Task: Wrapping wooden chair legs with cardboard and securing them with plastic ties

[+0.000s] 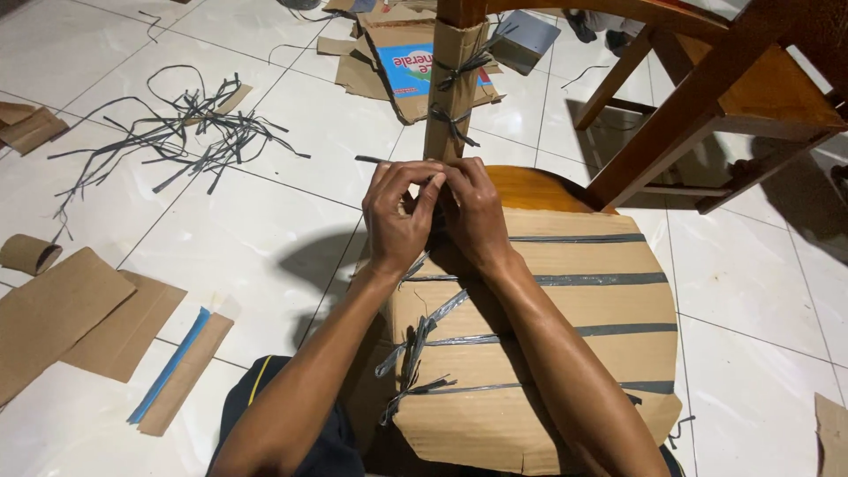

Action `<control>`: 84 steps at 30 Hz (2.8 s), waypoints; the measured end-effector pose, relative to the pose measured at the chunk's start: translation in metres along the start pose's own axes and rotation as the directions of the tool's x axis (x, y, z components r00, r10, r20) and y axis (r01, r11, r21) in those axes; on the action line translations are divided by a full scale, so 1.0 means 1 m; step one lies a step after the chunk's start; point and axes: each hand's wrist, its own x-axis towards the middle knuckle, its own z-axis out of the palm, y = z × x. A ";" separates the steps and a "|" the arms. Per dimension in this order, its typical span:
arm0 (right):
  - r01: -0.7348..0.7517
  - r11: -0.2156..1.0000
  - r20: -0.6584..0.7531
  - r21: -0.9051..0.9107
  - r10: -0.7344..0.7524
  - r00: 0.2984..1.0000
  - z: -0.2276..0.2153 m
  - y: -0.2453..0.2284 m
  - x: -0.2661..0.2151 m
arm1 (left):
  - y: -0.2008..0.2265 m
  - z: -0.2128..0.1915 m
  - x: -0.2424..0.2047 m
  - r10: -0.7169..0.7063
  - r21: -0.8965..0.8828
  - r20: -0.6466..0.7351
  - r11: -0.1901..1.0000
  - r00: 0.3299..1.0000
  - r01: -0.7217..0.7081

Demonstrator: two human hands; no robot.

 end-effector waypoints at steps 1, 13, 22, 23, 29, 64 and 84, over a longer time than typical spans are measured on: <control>0.000 1.000 0.001 -0.002 0.000 1.000 0.000 0.004 -0.001 | -0.006 0.003 0.000 -0.001 -0.002 -0.001 1.000 1.000 0.001; -0.239 0.933 -0.034 0.269 0.257 0.966 -0.017 -0.023 0.015 | -0.041 -0.013 0.009 0.006 0.312 0.263 0.946 0.965 -0.091; -0.310 0.895 0.014 0.320 0.323 0.946 -0.019 -0.023 0.015 | -0.043 -0.017 0.017 0.026 0.409 0.303 0.900 0.953 -0.154; -0.301 0.906 0.022 0.297 0.308 0.951 -0.020 -0.023 0.016 | -0.049 -0.012 0.018 0.040 0.375 0.332 0.911 0.942 -0.171; -0.274 0.917 0.023 0.289 0.279 0.960 -0.023 -0.027 0.015 | -0.062 -0.001 0.017 0.073 0.289 0.397 0.936 0.915 -0.200; 0.083 0.980 -0.211 -0.182 -0.121 0.970 -0.002 -0.006 0.007 | -0.057 0.021 0.000 -0.649 -0.136 0.194 0.725 0.736 0.675; -0.280 0.933 -0.084 0.225 0.305 0.949 -0.031 0.001 0.007 | -0.081 0.006 -0.015 -0.551 -0.177 0.040 0.817 0.833 0.549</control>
